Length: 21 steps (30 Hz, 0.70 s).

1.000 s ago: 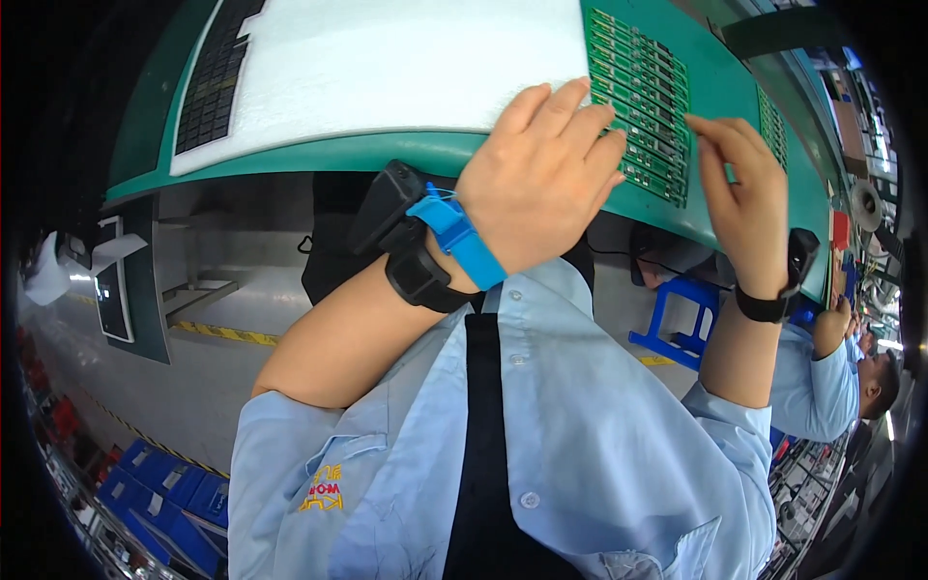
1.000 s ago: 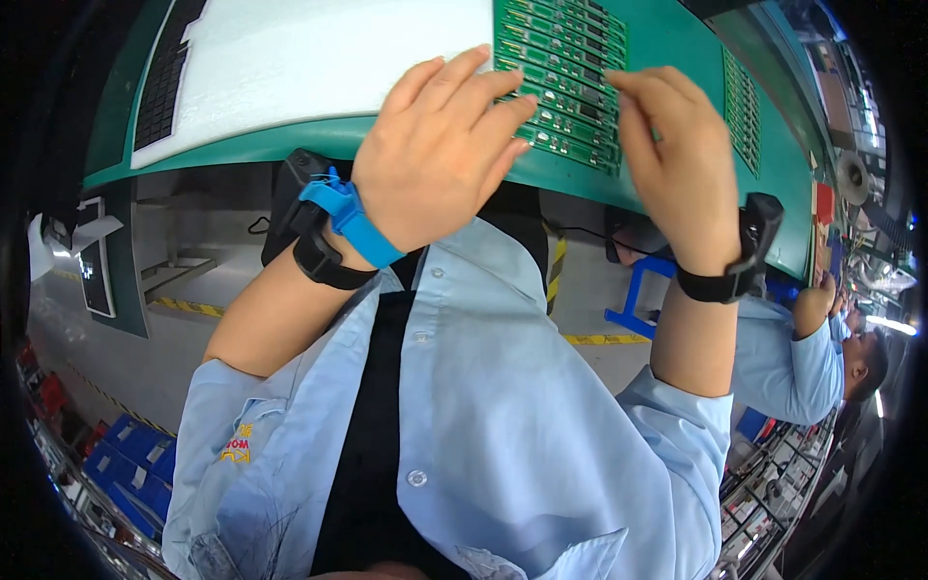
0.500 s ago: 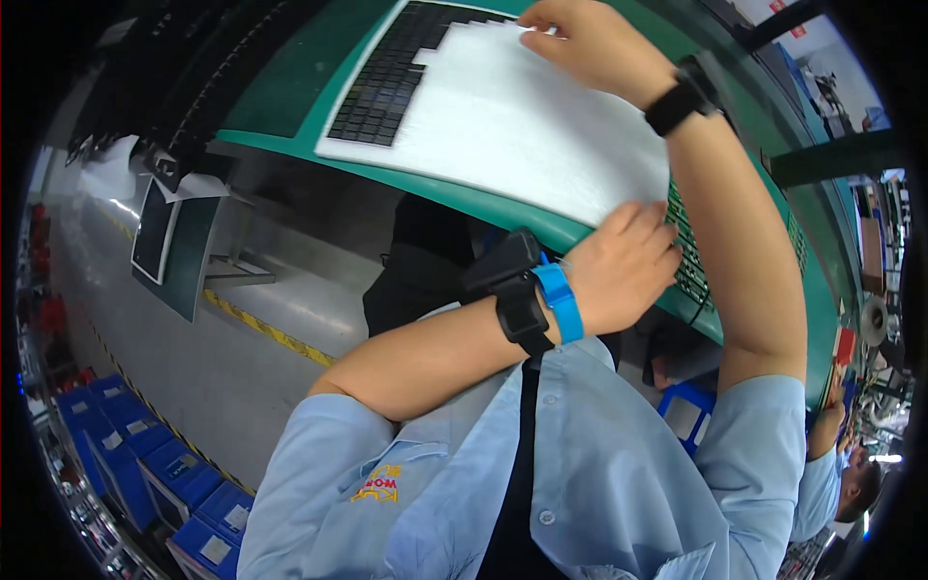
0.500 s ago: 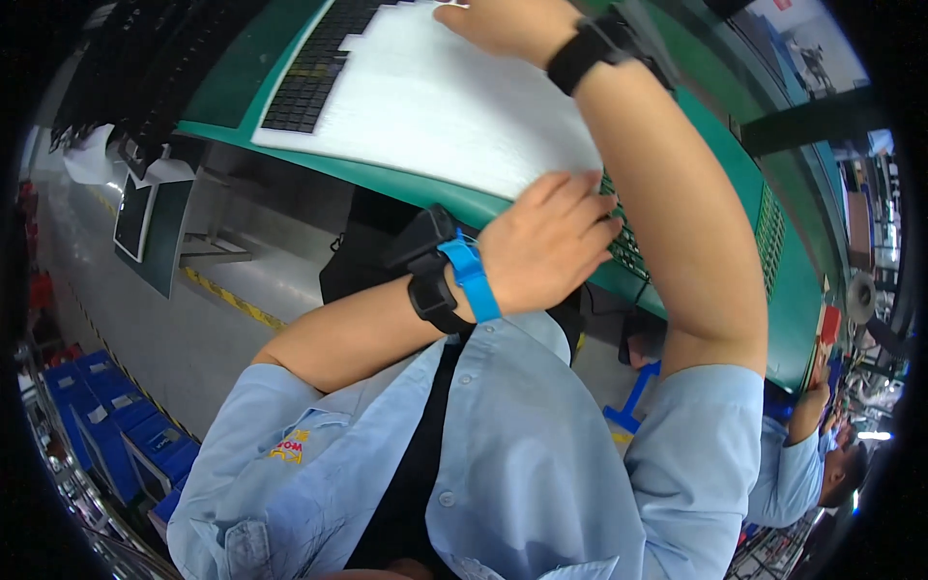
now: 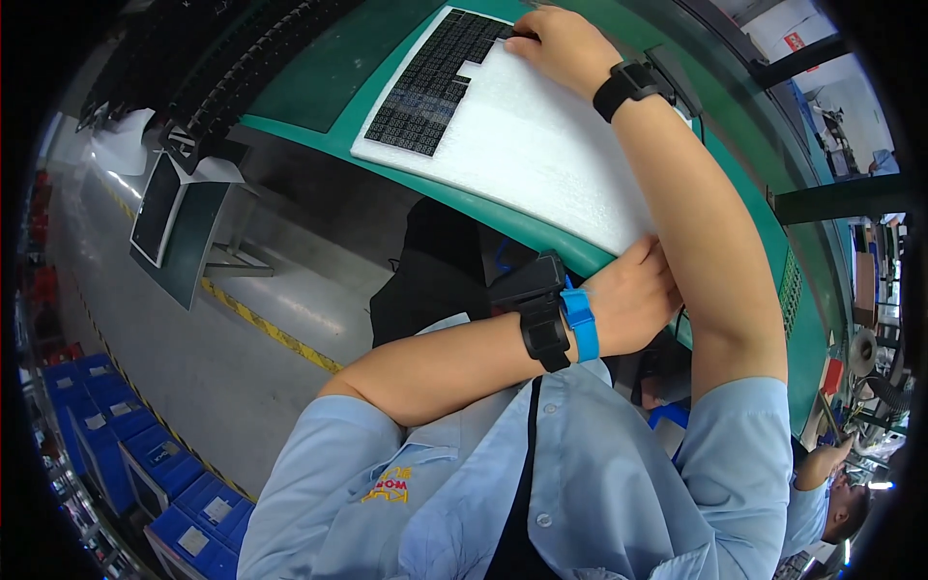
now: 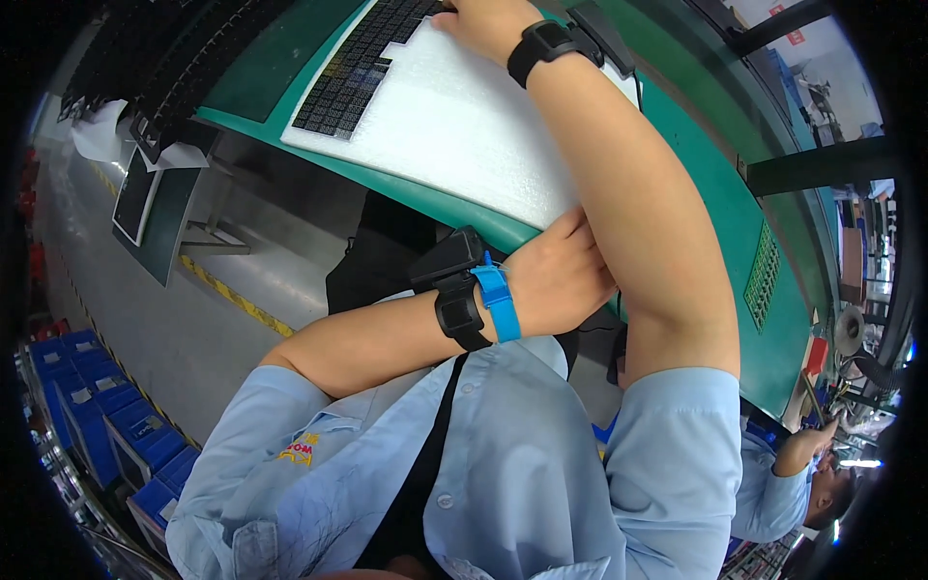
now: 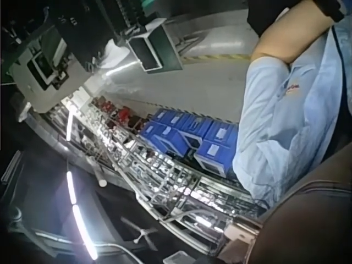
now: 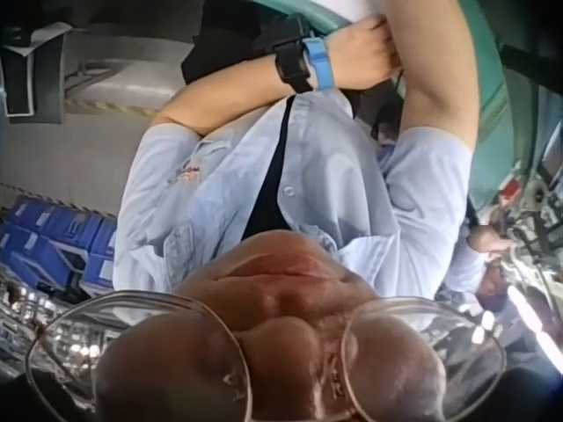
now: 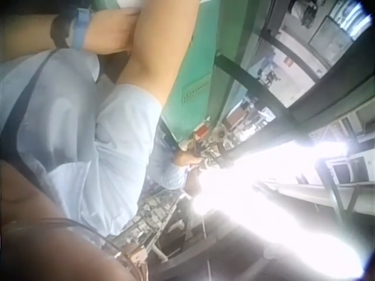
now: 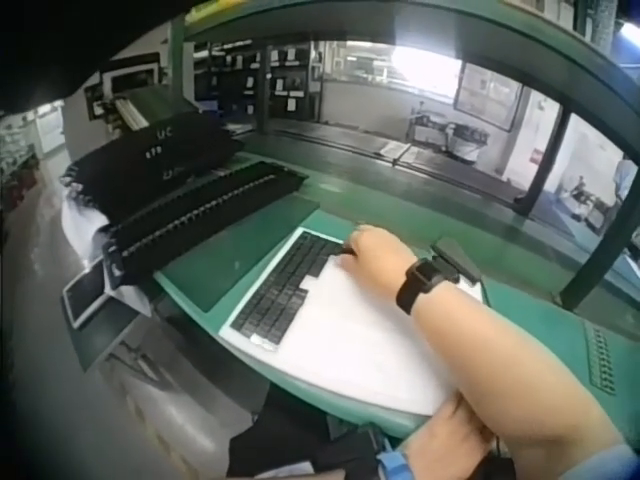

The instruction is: The person picks up a circuit board and places it on the table. They pick up a component from a tray, place it onto the circuit board, and press it down by hand, repeating this for several components before moving the board aside.

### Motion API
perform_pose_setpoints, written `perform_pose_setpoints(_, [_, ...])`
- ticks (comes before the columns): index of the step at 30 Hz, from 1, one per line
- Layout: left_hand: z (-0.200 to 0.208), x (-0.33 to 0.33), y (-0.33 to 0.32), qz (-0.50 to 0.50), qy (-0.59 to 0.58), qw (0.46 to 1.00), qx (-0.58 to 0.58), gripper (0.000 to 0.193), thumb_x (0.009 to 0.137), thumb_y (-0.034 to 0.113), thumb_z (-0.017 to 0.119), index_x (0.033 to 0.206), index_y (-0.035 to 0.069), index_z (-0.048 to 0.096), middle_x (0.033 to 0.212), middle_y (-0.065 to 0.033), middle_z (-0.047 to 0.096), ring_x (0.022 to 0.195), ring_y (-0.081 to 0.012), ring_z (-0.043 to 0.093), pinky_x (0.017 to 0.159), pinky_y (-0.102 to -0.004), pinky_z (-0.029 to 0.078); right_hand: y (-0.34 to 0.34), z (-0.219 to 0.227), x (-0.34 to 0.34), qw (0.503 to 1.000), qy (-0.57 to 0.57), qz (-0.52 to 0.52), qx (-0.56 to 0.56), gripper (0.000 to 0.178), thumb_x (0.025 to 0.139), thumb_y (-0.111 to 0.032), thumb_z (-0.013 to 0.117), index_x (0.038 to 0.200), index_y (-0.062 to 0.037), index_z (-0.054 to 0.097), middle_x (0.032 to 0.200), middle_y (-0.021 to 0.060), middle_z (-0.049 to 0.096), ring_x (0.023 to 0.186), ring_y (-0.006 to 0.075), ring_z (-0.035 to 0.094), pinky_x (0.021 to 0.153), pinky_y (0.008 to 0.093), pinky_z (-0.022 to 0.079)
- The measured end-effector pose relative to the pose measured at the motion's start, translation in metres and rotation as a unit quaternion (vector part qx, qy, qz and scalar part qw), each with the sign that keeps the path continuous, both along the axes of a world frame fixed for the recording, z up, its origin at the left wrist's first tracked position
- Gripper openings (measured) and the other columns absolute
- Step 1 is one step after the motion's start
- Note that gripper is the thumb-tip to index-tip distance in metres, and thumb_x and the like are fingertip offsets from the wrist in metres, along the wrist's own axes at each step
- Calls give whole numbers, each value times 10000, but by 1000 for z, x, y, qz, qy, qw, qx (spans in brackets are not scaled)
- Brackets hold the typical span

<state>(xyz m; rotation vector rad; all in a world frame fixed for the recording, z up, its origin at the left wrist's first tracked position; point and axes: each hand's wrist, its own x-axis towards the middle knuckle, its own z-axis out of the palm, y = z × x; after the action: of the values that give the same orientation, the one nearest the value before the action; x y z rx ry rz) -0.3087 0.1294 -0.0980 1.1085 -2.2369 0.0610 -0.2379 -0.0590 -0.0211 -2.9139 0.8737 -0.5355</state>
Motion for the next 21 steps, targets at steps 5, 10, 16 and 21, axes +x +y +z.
perform_pose_setpoints(5, [-2, -1, 0, 8, 32, 999, -29, 378, 881, 226, 489, 1179, 48, 638, 1296, -133, 564, 1278, -318, 430, 1119, -462, 238, -15, -9, 3, 1000, -9, 13, -4, 163, 818, -112, 621, 856, 31, 686, 959, 235, 657, 933, 378, 630, 821, 436, 503])
perform_pose_setpoints(10, [0, 2, 1, 14, 41, 998, -43, 352, 877, 236, 502, 1131, 46, 654, 1223, -138, 592, 1238, -321, 457, 1088, -449, 274, -27, -23, 9, 990, 59, -35, -120, 168, 815, -106, 634, 879, 40, 687, 955, 242, 660, 916, 387, 630, 788, 443, 511])
perform_pose_setpoints(16, [-2, 2, -4, -10, 73, 997, -23, 318, 871, 265, 545, 1056, 31, 655, 1143, -132, 605, 1215, -323, 470, 1068, -447, 297, 32, 53, -43, 994, -104, -42, 19, 181, 832, -112, 629, 908, 43, 686, 824, 209, 684, 748, 357, 663, 712, 401, 532])
perform_pose_setpoints(21, [1, 5, -6, -16, 126, 990, -58, 278, 831, 257, 622, 999, 37, 649, 1092, -125, 604, 1187, -325, 485, 1046, -442, 329, 66, 63, -171, 991, -91, -69, 75, 184, 883, -121, 638, 994, 21, 677, 874, 101, 671, 782, 171, 625, 705, 269, 494])
